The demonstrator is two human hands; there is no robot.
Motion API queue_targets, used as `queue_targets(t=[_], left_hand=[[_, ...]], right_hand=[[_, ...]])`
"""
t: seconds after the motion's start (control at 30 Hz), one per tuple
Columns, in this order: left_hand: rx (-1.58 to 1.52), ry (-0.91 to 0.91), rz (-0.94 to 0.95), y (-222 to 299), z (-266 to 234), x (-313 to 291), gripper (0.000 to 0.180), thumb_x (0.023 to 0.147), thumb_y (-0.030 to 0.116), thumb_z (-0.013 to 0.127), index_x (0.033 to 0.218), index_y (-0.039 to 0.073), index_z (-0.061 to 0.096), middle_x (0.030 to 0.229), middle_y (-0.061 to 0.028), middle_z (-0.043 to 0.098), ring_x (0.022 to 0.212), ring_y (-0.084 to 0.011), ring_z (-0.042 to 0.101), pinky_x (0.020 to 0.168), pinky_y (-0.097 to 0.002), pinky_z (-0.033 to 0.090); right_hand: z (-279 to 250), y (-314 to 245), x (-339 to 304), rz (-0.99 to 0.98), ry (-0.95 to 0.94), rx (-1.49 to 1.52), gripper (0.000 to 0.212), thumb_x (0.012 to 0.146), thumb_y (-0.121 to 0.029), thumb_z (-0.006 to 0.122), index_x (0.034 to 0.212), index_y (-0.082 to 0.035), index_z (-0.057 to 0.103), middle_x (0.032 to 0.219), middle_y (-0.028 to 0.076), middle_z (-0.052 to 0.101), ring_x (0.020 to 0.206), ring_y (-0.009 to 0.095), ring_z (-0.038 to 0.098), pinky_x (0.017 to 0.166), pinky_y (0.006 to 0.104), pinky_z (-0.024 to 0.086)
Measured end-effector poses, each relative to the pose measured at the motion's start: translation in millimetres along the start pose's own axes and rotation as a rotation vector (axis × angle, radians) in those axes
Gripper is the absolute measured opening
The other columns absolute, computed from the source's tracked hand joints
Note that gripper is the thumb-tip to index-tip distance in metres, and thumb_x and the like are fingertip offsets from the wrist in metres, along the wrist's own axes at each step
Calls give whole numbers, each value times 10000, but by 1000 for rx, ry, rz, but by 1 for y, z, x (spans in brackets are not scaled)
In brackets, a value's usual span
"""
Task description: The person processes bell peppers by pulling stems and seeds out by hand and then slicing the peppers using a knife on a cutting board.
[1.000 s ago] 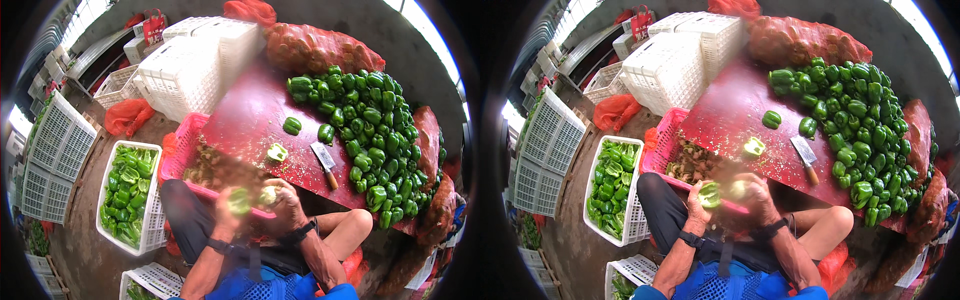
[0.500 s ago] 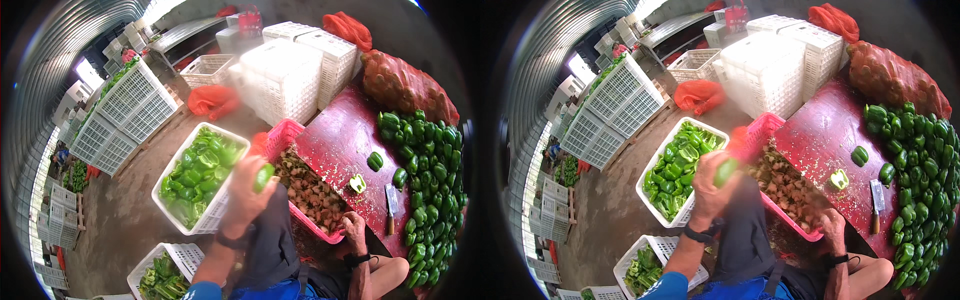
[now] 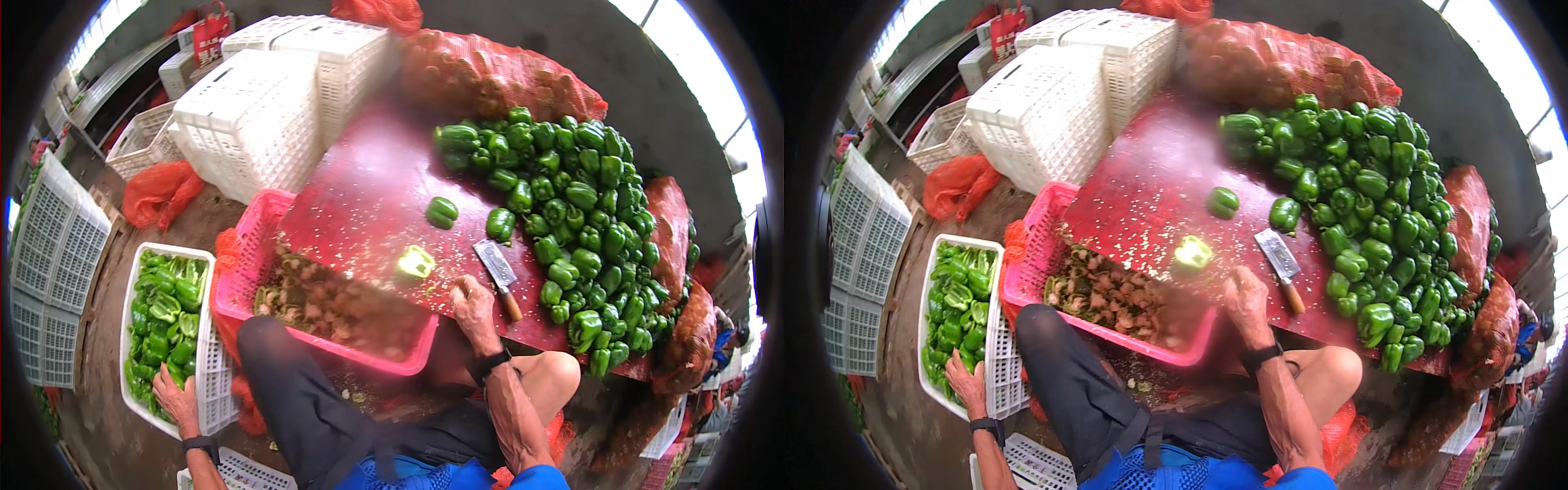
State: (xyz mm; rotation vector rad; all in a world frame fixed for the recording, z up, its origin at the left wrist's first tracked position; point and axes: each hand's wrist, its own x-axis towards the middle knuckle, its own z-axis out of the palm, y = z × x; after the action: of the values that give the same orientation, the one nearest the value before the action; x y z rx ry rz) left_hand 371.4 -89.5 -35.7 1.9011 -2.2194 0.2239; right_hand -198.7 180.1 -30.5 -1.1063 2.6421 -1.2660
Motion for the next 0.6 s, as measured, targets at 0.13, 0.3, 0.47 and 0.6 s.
queue_targets(t=[0.13,0.3,0.47,0.6], left_hand=[[-94,-32,53,-79,65,-7,593,940,214,615,1463,2,430,1524,-251,357,1361,-429,375,1116,-506,318],[-41,-57,13,-48,55,0,586,870,95,624,1425,-13,469,1490,-260,401,1331,-433,424,1119,-513,324],[-1043,-30,-115,26,-25,26,448,942,17,562,1381,-23,481,1341,-170,535,1222,-270,549,986,-343,475],[-1321,-31,-68,137,-118,22,390,951,57,557,1327,-33,506,1207,-154,601,1071,-240,615,894,-345,524]], right_hand=[[-1,-9,34,48,52,-4,176,864,-109,642,1012,-16,667,846,147,700,764,231,683,704,362,534],[40,-53,48,-217,-79,-193,91,773,-129,624,750,-42,634,782,166,633,774,342,640,669,484,508],[62,-79,37,-426,136,-231,93,769,-137,617,744,-52,644,676,158,592,681,337,589,611,477,467],[64,-49,25,427,-239,776,207,915,-135,596,1066,-33,693,842,65,658,750,185,645,643,349,522]])
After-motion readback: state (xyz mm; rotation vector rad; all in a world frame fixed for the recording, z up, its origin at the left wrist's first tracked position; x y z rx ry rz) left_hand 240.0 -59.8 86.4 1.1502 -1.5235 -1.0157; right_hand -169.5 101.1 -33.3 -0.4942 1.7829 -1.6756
